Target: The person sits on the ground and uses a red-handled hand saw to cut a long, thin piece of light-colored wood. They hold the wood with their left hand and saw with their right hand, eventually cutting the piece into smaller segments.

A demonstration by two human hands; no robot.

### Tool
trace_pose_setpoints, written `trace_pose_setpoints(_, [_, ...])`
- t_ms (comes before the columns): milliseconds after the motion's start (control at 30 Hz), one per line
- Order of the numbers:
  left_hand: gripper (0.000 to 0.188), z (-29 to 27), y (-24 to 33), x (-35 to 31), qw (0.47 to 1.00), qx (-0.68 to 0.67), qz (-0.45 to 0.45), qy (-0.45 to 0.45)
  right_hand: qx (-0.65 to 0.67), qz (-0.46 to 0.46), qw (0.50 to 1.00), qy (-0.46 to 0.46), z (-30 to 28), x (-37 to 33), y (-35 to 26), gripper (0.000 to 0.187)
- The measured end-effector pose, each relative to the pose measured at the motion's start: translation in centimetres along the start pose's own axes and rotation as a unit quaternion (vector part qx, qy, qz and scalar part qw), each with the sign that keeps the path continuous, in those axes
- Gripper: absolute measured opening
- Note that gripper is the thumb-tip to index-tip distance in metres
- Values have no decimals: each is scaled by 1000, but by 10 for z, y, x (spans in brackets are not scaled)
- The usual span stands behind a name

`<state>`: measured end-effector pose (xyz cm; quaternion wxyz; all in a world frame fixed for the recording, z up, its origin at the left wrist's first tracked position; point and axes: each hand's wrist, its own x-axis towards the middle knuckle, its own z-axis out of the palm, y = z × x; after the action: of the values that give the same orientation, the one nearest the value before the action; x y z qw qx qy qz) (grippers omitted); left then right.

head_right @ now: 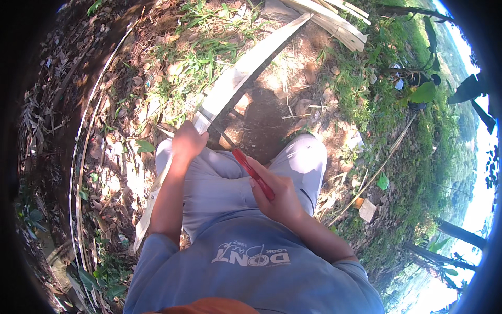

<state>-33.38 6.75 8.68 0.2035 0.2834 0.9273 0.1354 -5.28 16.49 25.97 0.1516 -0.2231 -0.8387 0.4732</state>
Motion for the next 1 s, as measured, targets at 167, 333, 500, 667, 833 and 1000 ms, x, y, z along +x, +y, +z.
trace_pose_setpoints(167, [60,4,7,-20,1000,-5,-6,-21,-11,-16,1000,23,-3,-10,14,51])
trace_pose_setpoints(333, [63,24,2,-11,999,25,-8,-36,13,58,998,16,-1,-14,21,49])
trace_pose_setpoints(500, [61,15,19,-15,998,6,-18,-59,5,43,998,33,-9,-14,21,48])
trace_pose_setpoints(667, [63,11,18,-18,997,-37,-32,-63,6,73,997,-1,-16,-1,13,45])
trace_pose_setpoints(833, [58,8,18,-15,994,-49,-44,-83,-3,150,989,-11,-17,-1,7,46])
trace_pose_setpoints(1000, [57,-1,18,-15,992,-50,-42,-110,-2,74,997,1,-11,-12,25,44])
